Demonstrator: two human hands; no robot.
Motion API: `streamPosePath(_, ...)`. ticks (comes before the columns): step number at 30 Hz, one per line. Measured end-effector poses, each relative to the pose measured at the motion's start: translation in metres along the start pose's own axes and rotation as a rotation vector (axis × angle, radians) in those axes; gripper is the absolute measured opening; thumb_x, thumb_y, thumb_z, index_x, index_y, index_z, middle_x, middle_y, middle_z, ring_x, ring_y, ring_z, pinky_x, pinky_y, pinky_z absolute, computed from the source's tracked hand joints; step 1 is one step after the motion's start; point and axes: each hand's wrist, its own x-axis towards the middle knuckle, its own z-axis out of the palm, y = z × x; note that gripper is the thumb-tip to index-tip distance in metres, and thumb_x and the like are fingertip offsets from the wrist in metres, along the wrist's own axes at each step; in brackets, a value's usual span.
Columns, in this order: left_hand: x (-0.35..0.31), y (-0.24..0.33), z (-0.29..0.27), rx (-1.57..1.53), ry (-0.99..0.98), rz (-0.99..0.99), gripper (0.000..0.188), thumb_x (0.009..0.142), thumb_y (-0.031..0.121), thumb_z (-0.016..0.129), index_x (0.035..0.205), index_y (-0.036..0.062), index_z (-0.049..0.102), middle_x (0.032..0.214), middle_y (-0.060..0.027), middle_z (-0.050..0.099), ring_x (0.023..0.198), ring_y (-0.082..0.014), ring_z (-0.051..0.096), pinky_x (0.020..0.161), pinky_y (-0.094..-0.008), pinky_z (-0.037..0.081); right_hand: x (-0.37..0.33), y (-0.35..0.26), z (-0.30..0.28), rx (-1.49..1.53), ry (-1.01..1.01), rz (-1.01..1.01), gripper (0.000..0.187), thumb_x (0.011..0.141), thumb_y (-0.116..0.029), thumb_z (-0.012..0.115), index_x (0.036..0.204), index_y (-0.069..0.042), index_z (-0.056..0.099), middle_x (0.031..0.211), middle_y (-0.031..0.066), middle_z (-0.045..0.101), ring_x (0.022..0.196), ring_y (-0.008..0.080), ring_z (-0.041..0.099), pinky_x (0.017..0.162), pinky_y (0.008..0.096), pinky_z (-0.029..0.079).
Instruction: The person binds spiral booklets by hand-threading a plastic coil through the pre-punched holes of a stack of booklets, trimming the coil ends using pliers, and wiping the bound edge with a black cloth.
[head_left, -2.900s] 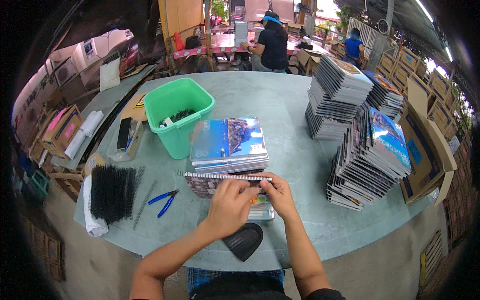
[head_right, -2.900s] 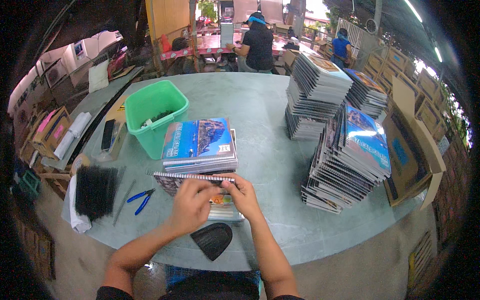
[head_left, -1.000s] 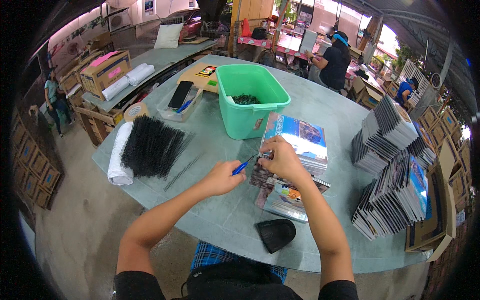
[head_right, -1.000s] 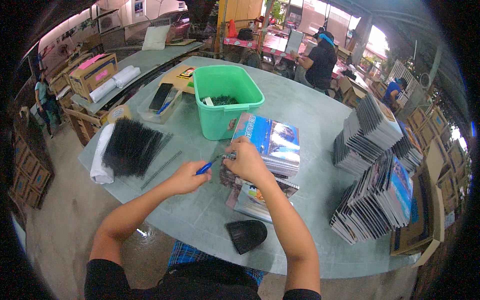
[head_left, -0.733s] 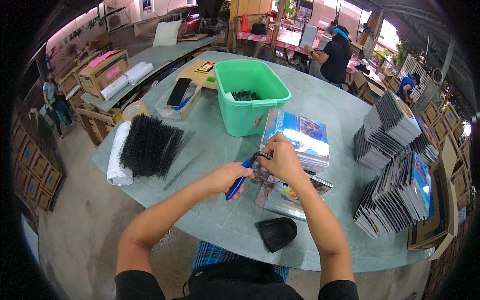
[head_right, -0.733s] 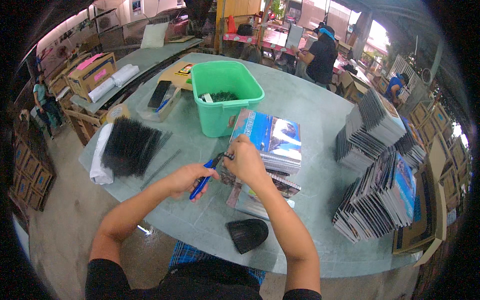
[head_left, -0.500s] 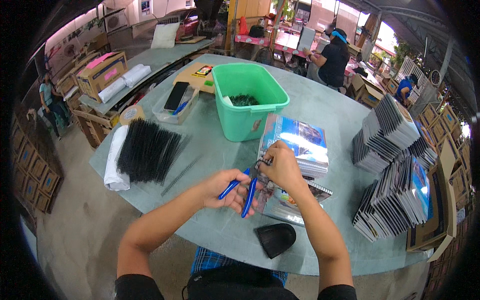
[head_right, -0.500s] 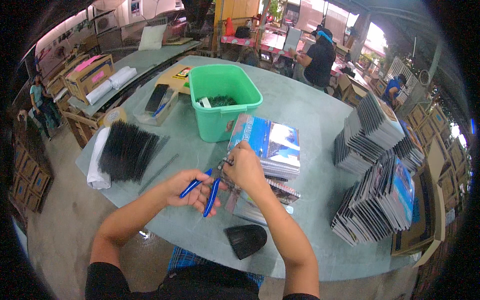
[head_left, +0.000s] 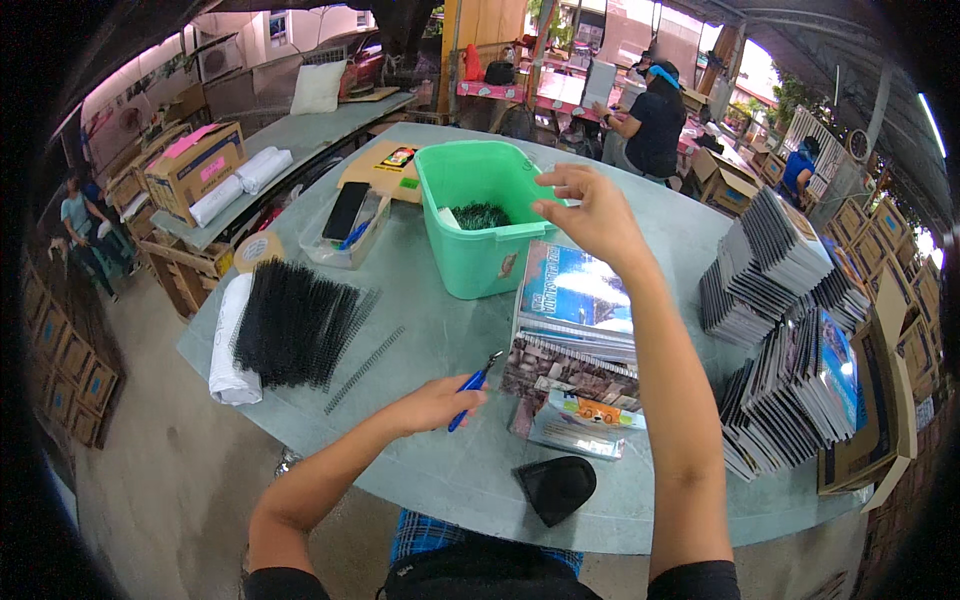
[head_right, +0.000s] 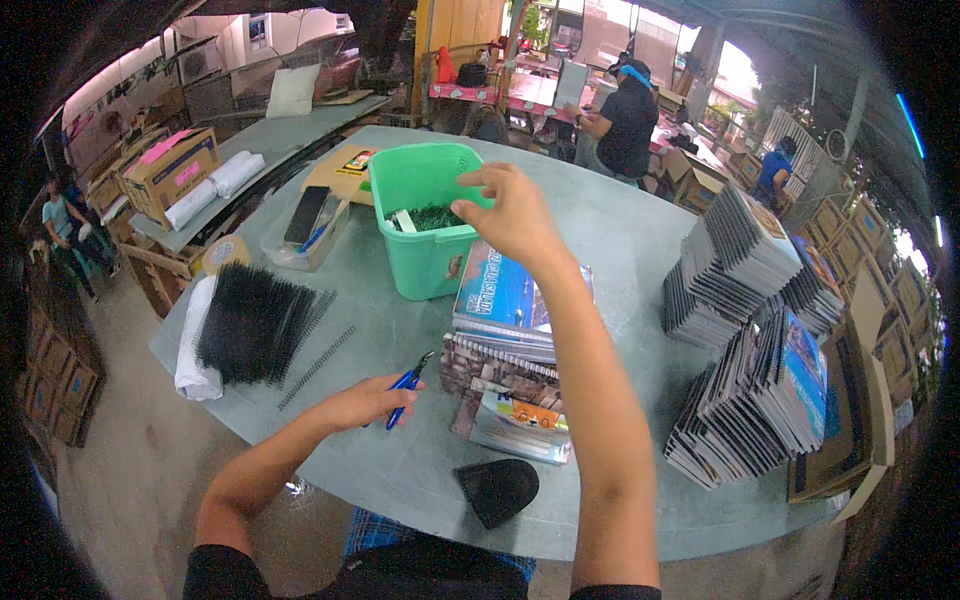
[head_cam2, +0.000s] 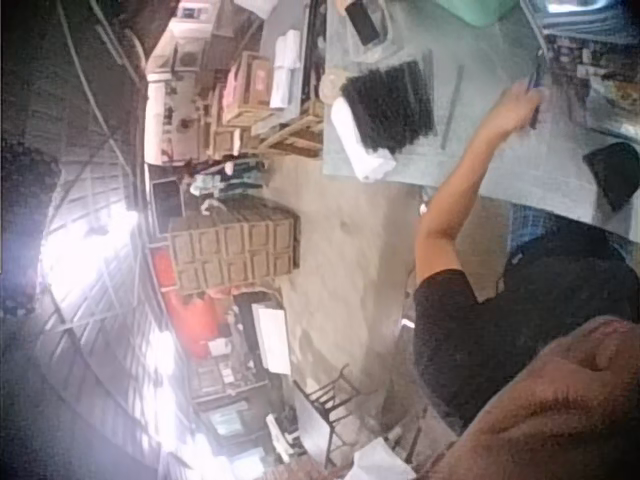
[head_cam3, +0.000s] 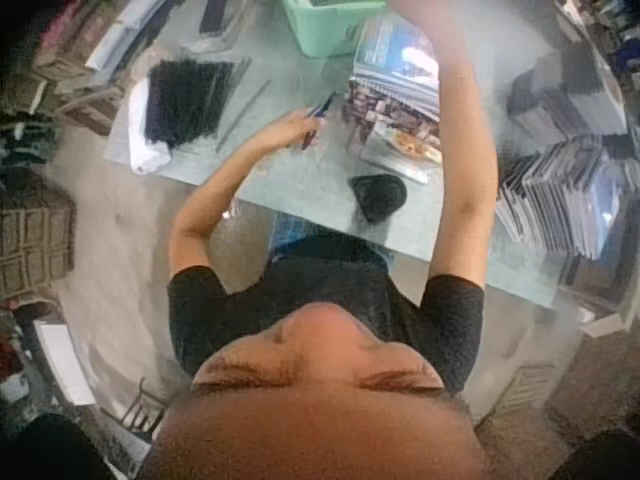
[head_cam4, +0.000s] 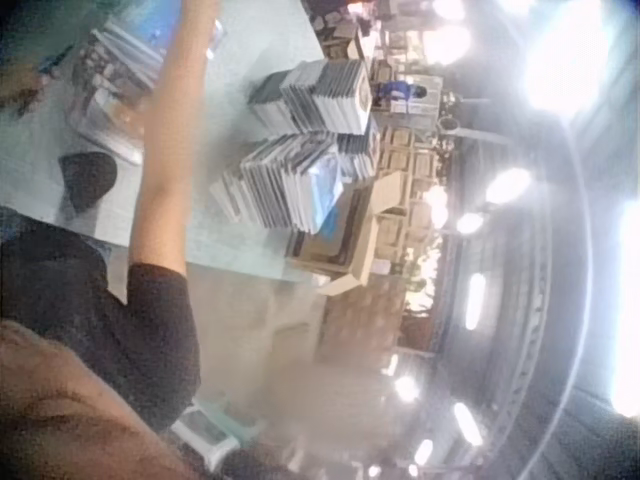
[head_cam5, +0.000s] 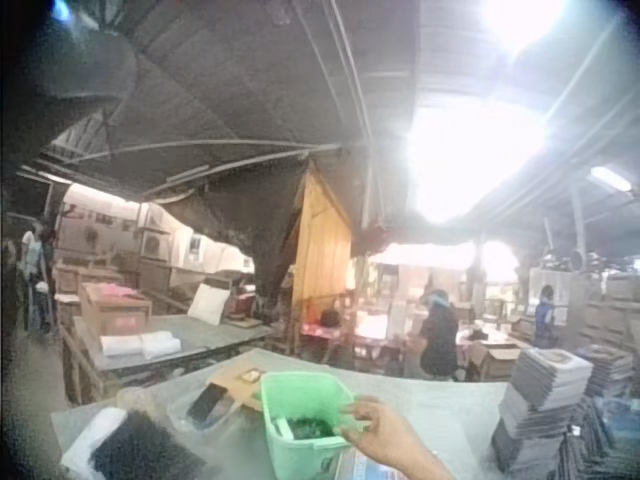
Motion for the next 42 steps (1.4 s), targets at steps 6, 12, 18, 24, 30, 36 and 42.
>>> streamPosePath(6, 0.027, -0.077, -0.014, 0.573, 0.491, 0.262, 0.042, 0.083, 0.031, 0.057, 0.11, -0.0005, 0.055, 0.095, -0.0181, 0.058, 0.084, -0.0328, 0.056, 0.076, -0.0399, 0.044, -0.122, 0.008, -0.037, -0.352, -0.534, 0.081, 0.044, 0.076, -0.026, 0.07, 0.112, -0.005, 0.058, 0.099, 0.0189, 0.064, 0.089, 0.0286, 0.063, 0.076, 0.0384, 0.05)
streamPosePath(12, 0.041, -0.111, -0.005, 1.043, 0.858, 0.34, 0.052, 0.075, 0.032, 0.064, 0.117, 0.0033, 0.05, 0.103, -0.0166, 0.052, 0.097, -0.0341, 0.046, 0.085, -0.0438, 0.035, -0.157, 0.01, -0.12, -0.558, -0.488, 0.409, 0.028, 0.077, -0.023, 0.067, 0.094, -0.002, 0.06, 0.087, 0.0211, 0.062, 0.086, 0.0329, 0.061, 0.071, 0.043, 0.047)
streamPosePath(18, 0.049, -0.118, 0.004, 1.105, 0.905, 0.399, 0.053, 0.073, 0.032, 0.065, 0.116, 0.0055, 0.05, 0.099, -0.0145, 0.049, 0.094, -0.0322, 0.044, 0.083, -0.0421, 0.033, -0.148, -0.037, -0.334, -0.415, 0.262, 0.243, 0.029, 0.076, -0.007, 0.065, 0.104, -0.002, 0.062, 0.093, 0.0081, 0.066, 0.085, 0.0188, 0.06, 0.076, 0.0318, 0.048)
streamPosePath(24, 0.04, -0.124, -0.002, 1.115, 0.945, 0.393, 0.053, 0.072, 0.031, 0.065, 0.116, 0.0051, 0.05, 0.099, -0.0146, 0.049, 0.095, -0.0326, 0.044, 0.084, -0.0421, 0.033, -0.222, 0.022, -0.426, -0.323, 0.348, 0.677, 0.023, 0.085, -0.008, 0.055, 0.106, -0.002, 0.062, 0.09, 0.0073, 0.064, 0.078, 0.0149, 0.057, 0.065, 0.0273, 0.046)
streamPosePath(30, 0.043, -0.12, 0.001, 1.13, 0.918, 0.376, 0.053, 0.072, 0.03, 0.065, 0.116, 0.0043, 0.05, 0.099, -0.0148, 0.049, 0.096, -0.0327, 0.044, 0.085, -0.0422, 0.033, -0.293, 0.104, -0.412, -0.658, 0.529, 0.892, 0.04, 0.068, -0.035, 0.074, 0.08, 0.001, 0.066, 0.075, 0.0142, 0.066, 0.069, 0.0191, 0.063, 0.063, 0.0318, 0.048)
streamPosePath(36, 0.049, -0.117, 0.003, 1.159, 0.924, 0.387, 0.052, 0.074, 0.031, 0.063, 0.117, 0.0038, 0.049, 0.1, -0.0154, 0.049, 0.097, -0.033, 0.044, 0.084, -0.0428, 0.033, -0.309, 0.08, -0.43, -0.784, 0.619, 0.928, 0.027, 0.066, -0.023, 0.071, 0.076, 0.002, 0.067, 0.069, 0.0134, 0.065, 0.061, 0.0177, 0.062, 0.057, 0.0314, 0.048)
streamPosePath(42, 0.043, -0.122, 0.005, 1.122, 0.912, 0.3, 0.056, 0.075, 0.035, 0.062, 0.119, 0.0033, 0.049, 0.104, -0.0167, 0.05, 0.1, -0.0341, 0.044, 0.087, -0.0444, 0.032, -0.293, 0.058, -0.399, -0.424, 0.461, 0.94, 0.013, 0.077, -0.011, 0.067, 0.081, 0.002, 0.066, 0.06, 0.0024, 0.056, 0.048, 0.0118, 0.048, 0.043, 0.0259, 0.039)
